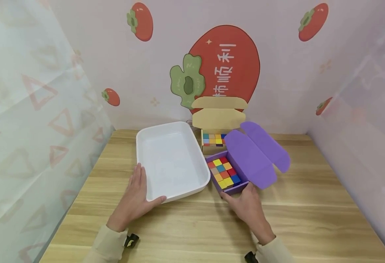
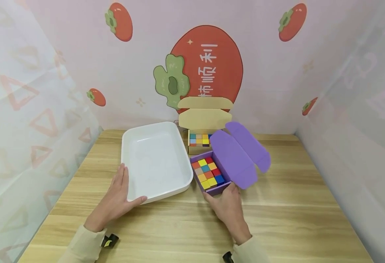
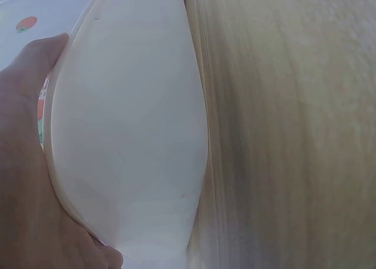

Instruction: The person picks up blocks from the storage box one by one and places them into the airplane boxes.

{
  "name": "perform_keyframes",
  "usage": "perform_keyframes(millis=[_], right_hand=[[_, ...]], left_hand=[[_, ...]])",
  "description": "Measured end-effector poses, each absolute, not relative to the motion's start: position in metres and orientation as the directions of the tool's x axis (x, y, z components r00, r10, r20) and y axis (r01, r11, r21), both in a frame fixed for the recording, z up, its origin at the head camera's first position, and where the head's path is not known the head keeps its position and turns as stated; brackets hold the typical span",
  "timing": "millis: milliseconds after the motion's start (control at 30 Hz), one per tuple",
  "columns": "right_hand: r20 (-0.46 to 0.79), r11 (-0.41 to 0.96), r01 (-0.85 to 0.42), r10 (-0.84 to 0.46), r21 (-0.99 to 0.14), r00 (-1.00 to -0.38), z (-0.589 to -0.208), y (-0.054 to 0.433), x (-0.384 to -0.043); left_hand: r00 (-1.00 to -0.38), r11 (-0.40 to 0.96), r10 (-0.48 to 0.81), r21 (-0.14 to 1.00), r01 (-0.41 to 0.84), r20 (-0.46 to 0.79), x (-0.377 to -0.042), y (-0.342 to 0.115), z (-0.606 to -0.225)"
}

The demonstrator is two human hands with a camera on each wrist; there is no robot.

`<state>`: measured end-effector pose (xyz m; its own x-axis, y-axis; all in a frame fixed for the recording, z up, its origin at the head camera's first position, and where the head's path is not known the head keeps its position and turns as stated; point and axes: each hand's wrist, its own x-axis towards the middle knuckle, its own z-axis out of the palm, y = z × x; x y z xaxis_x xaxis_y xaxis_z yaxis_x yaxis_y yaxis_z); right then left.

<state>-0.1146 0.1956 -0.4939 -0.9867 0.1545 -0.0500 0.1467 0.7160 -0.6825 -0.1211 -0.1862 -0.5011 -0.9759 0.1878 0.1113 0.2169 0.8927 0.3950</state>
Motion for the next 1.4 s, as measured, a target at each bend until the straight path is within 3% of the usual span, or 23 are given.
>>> perform_keyframes(millis=[600,833,1100,1400], right_hand=[[0.008,0.756,0.015,0.027,-0.655,-1.0,-0.489,0.28,-0.124],[0.028,0.749,-0.08,-0.082,-0.658,-0.996,-0.492,0.333,-0.14],[0.058,0.799,-0.162,-0.157,-0.58,-0.986,-0.489,0.395,-0.16],[-0.015,0.758,-0.037,-0.061,-0.651,-0.998,-0.49,0.359,-0.149]], left_hand=[[-0.974,0.887,0.189,0.404,0.225,0.126,-0.122,-0.185,-0.502],[-0.973,0.882,0.194,0.412,0.23,0.128,-0.123,-0.183,-0.501],[-0.972,0.878,0.189,0.42,0.231,0.139,-0.123,-0.18,-0.504],[-0.973,0.876,0.19,0.425,0.228,0.131,-0.119,-0.187,-0.502]])
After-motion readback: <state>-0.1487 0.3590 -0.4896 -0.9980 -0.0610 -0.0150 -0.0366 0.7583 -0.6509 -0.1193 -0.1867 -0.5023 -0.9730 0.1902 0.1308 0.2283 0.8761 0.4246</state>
